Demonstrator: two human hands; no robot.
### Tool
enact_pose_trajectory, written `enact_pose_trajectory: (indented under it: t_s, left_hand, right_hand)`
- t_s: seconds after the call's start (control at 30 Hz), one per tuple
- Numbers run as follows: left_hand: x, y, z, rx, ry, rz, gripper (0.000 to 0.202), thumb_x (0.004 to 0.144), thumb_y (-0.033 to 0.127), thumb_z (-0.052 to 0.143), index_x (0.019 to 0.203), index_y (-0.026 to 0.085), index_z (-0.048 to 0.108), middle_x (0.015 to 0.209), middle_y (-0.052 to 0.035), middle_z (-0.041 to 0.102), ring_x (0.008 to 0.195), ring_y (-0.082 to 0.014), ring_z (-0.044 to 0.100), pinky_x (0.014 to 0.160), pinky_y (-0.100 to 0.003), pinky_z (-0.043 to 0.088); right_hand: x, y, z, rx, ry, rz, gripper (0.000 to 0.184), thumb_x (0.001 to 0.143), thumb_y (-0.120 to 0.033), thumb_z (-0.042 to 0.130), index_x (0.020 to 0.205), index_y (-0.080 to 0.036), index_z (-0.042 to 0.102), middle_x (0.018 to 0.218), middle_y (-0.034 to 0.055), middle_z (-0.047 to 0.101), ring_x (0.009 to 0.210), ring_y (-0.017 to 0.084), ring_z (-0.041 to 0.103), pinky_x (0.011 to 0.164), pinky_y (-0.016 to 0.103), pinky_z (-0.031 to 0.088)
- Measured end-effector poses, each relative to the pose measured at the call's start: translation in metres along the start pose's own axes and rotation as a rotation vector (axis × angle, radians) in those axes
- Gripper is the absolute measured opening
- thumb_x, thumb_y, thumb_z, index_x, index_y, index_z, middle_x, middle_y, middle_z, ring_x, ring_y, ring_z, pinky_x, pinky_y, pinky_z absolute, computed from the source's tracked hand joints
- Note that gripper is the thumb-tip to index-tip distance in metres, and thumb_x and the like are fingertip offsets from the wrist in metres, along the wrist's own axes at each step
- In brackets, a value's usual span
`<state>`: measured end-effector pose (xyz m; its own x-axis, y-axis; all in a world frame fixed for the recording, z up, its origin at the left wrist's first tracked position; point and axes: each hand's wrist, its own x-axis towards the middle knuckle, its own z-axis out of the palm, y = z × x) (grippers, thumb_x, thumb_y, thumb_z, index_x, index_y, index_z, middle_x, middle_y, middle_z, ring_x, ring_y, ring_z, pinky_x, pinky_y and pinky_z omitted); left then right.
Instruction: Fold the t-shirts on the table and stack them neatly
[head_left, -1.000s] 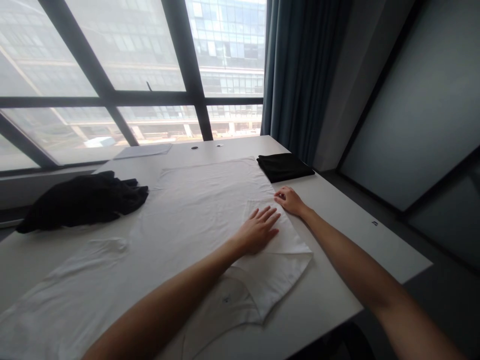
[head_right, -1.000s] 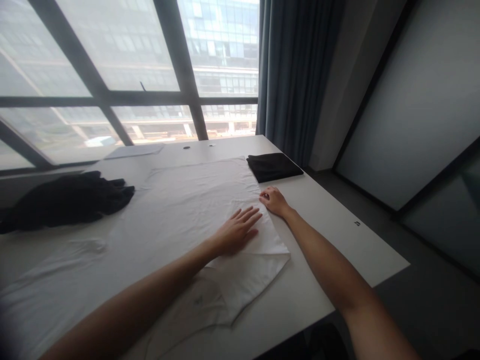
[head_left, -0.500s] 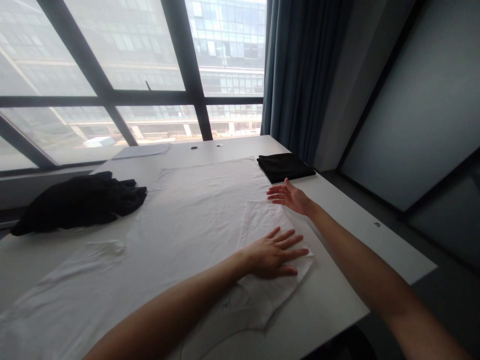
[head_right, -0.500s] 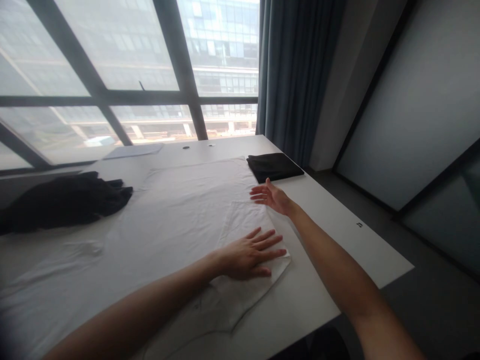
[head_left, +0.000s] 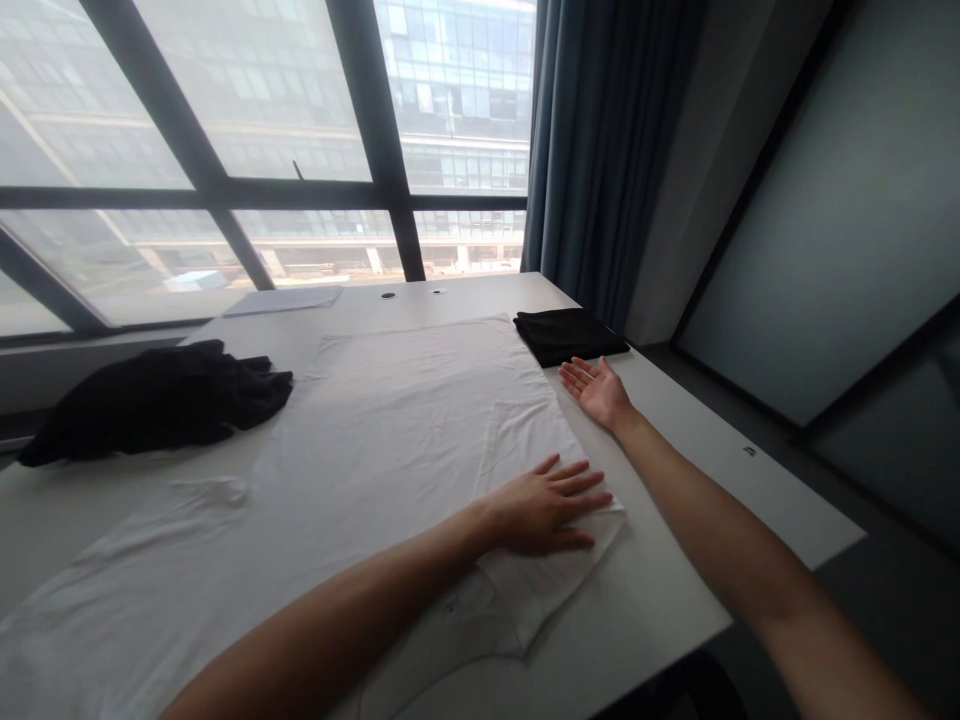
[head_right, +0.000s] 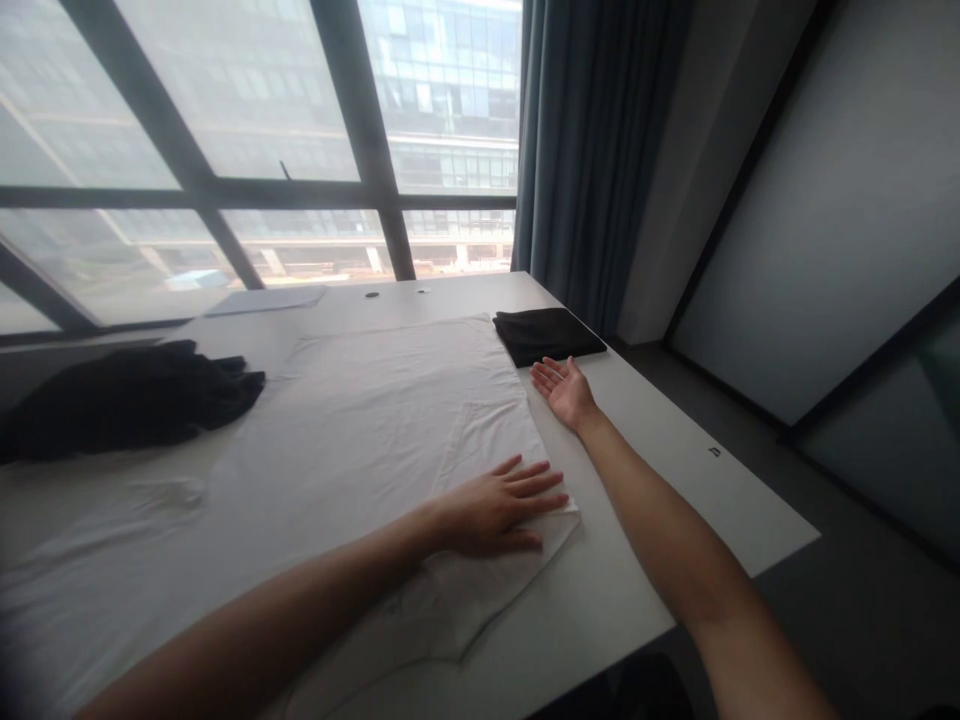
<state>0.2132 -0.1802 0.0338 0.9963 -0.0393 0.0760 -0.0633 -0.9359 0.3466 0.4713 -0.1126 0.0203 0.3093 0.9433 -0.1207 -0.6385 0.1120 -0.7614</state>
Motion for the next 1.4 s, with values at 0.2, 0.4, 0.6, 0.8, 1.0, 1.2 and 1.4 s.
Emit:
enact_pose_trajectory:
  t_s: [0.2,0.4,0.6,0.8,1.0,1.2,1.4]
  left_hand:
    - [0.003,0.008,0.000,-0.047,-0.020,0.056,0.071,0.102,0.056,0.047,0.162,0.024,0.026,0.168,-0.0084,0.026,0.156,-0.0263,0.019,0.128,-0.051,0.007]
    - [0.003,0.011,0.002,-0.074,-0.051,0.097,0.077,0.100,0.055,0.052,0.164,0.023,0.022,0.167,-0.0084,0.029,0.156,-0.0269,0.019,0.128,-0.052,0.005]
    - [0.003,0.012,0.002,-0.078,-0.043,0.122,0.077,0.100,0.052,0.053,0.163,0.022,0.022,0.166,-0.0089,0.031,0.155,-0.0262,0.023,0.128,-0.050,0.007]
    - [0.003,0.012,0.004,-0.065,-0.033,0.111,0.077,0.100,0.052,0.054,0.164,0.024,0.022,0.166,-0.0074,0.032,0.155,-0.0263,0.023,0.128,-0.050,0.009]
    - [0.004,0.011,0.005,-0.074,-0.046,0.098,0.076,0.100,0.053,0.054,0.163,0.024,0.023,0.167,-0.0074,0.030,0.155,-0.0259,0.023,0.128,-0.049,0.006]
    - [0.004,0.011,0.005,-0.085,-0.057,0.095,0.076,0.101,0.054,0.051,0.164,0.023,0.022,0.168,-0.0064,0.027,0.156,-0.0249,0.020,0.129,-0.047,0.003]
    - [0.003,0.009,0.009,-0.086,-0.036,0.117,0.076,0.101,0.054,0.050,0.163,0.022,0.022,0.167,-0.0066,0.027,0.156,-0.0237,0.020,0.129,-0.046,0.001]
  right_hand:
    - [-0.022,0.007,0.021,-0.103,-0.342,0.137,0.052,0.103,-0.059,0.034,0.119,-0.020,0.064,0.132,0.0148,0.068,0.126,0.029,0.063,0.108,0.051,0.049]
    - [-0.015,0.017,0.015,-0.154,-0.274,0.295,0.047,0.105,-0.052,0.034,0.118,-0.016,0.061,0.127,0.0186,0.068,0.117,0.028,0.068,0.103,0.051,0.052]
    - [-0.033,-0.004,0.017,-0.162,-0.425,0.273,0.061,0.101,-0.065,0.033,0.124,-0.017,0.062,0.136,0.0186,0.065,0.127,0.032,0.062,0.106,0.054,0.048]
    - [-0.040,0.018,0.033,-0.302,-0.586,0.533,0.052,0.104,-0.056,0.038,0.123,-0.014,0.063,0.129,0.0199,0.068,0.121,0.032,0.066,0.106,0.054,0.048]
    - [-0.020,0.022,0.030,-0.102,-0.141,0.091,0.036,0.104,-0.048,0.040,0.112,-0.022,0.064,0.130,0.0120,0.067,0.124,0.023,0.064,0.111,0.044,0.047]
    - [-0.051,0.021,0.042,-0.238,-0.718,0.460,0.060,0.101,-0.063,0.040,0.128,-0.014,0.062,0.137,0.0195,0.063,0.127,0.032,0.062,0.112,0.052,0.042]
    - [-0.022,0.034,0.031,-0.140,-0.275,0.253,0.035,0.104,-0.046,0.044,0.120,-0.020,0.061,0.129,0.0156,0.066,0.122,0.023,0.065,0.108,0.044,0.049]
